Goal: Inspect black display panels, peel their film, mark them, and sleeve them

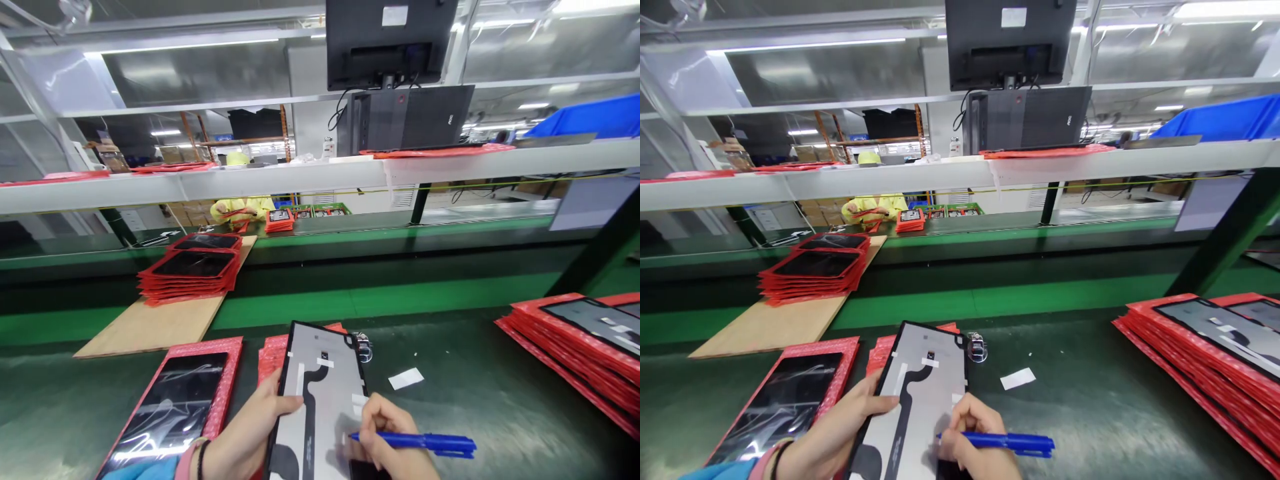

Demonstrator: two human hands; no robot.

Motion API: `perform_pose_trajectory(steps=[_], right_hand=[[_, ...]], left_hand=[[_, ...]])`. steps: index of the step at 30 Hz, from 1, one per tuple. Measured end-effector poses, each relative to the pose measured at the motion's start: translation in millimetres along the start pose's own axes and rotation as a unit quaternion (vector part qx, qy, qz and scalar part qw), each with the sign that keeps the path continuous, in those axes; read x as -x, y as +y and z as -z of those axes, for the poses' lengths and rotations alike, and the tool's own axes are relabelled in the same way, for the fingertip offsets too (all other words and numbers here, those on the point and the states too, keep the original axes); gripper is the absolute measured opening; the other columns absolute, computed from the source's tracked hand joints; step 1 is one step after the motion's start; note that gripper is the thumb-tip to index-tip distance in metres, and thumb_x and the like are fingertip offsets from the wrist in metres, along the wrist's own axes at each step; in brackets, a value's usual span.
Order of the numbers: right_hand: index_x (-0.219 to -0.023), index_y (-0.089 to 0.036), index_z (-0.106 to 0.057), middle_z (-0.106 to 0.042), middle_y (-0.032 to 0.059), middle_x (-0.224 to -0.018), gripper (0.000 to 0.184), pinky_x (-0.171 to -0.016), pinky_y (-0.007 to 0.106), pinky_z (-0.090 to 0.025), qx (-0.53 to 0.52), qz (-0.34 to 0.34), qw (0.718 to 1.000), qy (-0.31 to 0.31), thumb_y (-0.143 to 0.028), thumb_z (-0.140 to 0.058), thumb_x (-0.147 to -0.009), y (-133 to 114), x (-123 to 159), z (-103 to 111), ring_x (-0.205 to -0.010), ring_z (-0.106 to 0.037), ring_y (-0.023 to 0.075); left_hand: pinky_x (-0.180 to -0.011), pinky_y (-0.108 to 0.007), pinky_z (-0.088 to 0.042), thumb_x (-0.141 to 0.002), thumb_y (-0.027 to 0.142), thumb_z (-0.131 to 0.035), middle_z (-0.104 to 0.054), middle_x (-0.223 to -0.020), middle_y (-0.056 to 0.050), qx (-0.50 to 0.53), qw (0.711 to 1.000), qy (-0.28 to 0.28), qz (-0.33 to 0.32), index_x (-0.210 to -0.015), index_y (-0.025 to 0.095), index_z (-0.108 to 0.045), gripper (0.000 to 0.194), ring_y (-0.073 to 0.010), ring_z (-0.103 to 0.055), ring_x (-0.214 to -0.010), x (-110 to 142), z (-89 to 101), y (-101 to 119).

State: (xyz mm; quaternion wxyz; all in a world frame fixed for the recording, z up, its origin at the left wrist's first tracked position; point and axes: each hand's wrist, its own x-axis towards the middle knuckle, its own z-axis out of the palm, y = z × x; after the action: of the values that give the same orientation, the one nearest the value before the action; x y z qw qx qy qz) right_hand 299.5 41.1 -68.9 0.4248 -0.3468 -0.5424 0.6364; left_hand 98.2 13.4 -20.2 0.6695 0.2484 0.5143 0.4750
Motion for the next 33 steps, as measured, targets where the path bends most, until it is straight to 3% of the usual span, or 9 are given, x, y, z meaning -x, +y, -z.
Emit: perform_pose_trajectory(steps=[3,6,11,14,19,23,27,30,33], right_hand=[[-0.065,-0.018,-0.058,-0.050,-0.0039,-0.054,0.032,-0.046,0.021,-0.031,0.056,0.048,0.996,0.042,-0.047,-0.071,-0.070,-15,-6,22,-0.048,-0.039,0.0087],[-0.077,-0.020,-0.064,-0.058,-0.0019,-0.064,0.022,-0.047,0.021,-0.035,0.079,0.096,0.986,0.115,-0.041,-0.069,-0.075,-35,-16,42,-0.051,-0.043,0.0089],[-0.104,-0.018,-0.063,-0.072,0.0103,-0.082,0.042,-0.054,0.027,-0.049,0.003,0.065,0.996,0.053,-0.054,-0.051,-0.086,-60,-34,36,-0.067,-0.066,0.0186],[-0.111,-0.017,-0.062,-0.072,0.0079,-0.075,0.046,-0.063,0.031,-0.053,-0.026,0.040,0.999,0.020,-0.054,-0.052,-0.085,-65,-39,22,-0.069,-0.068,0.0193],[-0.086,-0.018,-0.068,-0.061,0.0003,-0.066,0.028,-0.055,0.025,-0.047,0.051,0.084,0.994,0.056,-0.044,-0.068,-0.073,-71,-44,8,-0.060,-0.056,0.0150],[-0.055,-0.019,-0.046,-0.030,-0.0085,-0.049,0.026,-0.045,0.021,-0.028,0.146,0.116,0.979,0.083,-0.029,-0.065,-0.070,-75,-54,-2,-0.048,-0.029,0.0076],[-0.055,-0.020,-0.038,-0.020,-0.0099,-0.051,0.030,-0.044,0.021,-0.020,0.141,0.099,0.984,0.046,-0.027,-0.061,-0.072,-71,-62,-8,-0.048,-0.019,0.0070],[-0.063,-0.019,-0.056,-0.039,-0.0065,-0.054,0.020,-0.050,0.022,-0.033,0.098,0.083,0.990,0.052,-0.035,-0.066,-0.071,-68,-59,-7,-0.051,-0.035,0.0095],[-0.081,-0.019,-0.070,-0.061,0.0028,-0.080,0.021,-0.074,0.029,-0.044,0.070,0.086,0.993,0.047,-0.039,-0.064,-0.076,-69,-54,-3,-0.079,-0.056,0.0196]], left_hand=[[-0.075,-0.033,-0.050,-0.066,0.009,-0.063,-0.071,-0.103,-0.007,-0.013,0.999,0.009,-0.032,-0.128,0.019,-0.045,0.065,-0.0251,-0.068,-0.088,-2,-0.1,5],[-0.083,-0.027,-0.049,-0.070,0.018,-0.067,-0.067,-0.116,-0.003,-0.030,0.992,0.055,-0.112,-0.124,0.022,-0.049,0.057,-0.0221,-0.063,-0.103,-1,2.8,19],[-0.085,-0.022,-0.049,-0.069,0.037,-0.073,-0.064,-0.122,0.005,0.012,0.978,0.111,-0.177,-0.129,0.033,-0.046,0.066,-0.0194,-0.057,-0.114,-1,3.4,37],[-0.085,-0.021,-0.050,-0.064,0.040,-0.076,-0.065,-0.120,0.006,0.030,0.970,0.133,-0.201,-0.130,0.033,-0.047,0.072,-0.0205,-0.054,-0.117,-1,-1.4,42],[-0.096,-0.025,-0.044,-0.056,0.047,-0.079,-0.065,-0.121,0.004,0.022,0.958,0.135,-0.252,-0.132,0.031,-0.044,0.085,-0.0242,-0.050,-0.122,-2,-11.0,44],[-0.093,-0.028,-0.047,-0.053,0.053,-0.078,-0.063,-0.124,0.004,-0.017,0.947,0.150,-0.282,-0.133,0.032,-0.042,0.089,-0.0281,-0.050,-0.122,-4,-8.3,38],[-0.098,-0.027,-0.043,-0.053,0.055,-0.077,-0.062,-0.126,0.003,-0.038,0.940,0.178,-0.290,-0.127,0.030,-0.047,0.084,-0.0274,-0.049,-0.123,-8,2.1,33],[-0.096,-0.028,-0.045,-0.052,0.056,-0.077,-0.066,-0.119,0.001,-0.031,0.942,0.178,-0.282,-0.125,0.028,-0.049,0.083,-0.0280,-0.052,-0.119,-8,7.2,37],[-0.087,-0.028,-0.050,-0.051,0.054,-0.078,-0.069,-0.114,0.001,-0.014,0.947,0.171,-0.271,-0.125,0.026,-0.050,0.083,-0.0289,-0.057,-0.113,-6,7.6,42]])
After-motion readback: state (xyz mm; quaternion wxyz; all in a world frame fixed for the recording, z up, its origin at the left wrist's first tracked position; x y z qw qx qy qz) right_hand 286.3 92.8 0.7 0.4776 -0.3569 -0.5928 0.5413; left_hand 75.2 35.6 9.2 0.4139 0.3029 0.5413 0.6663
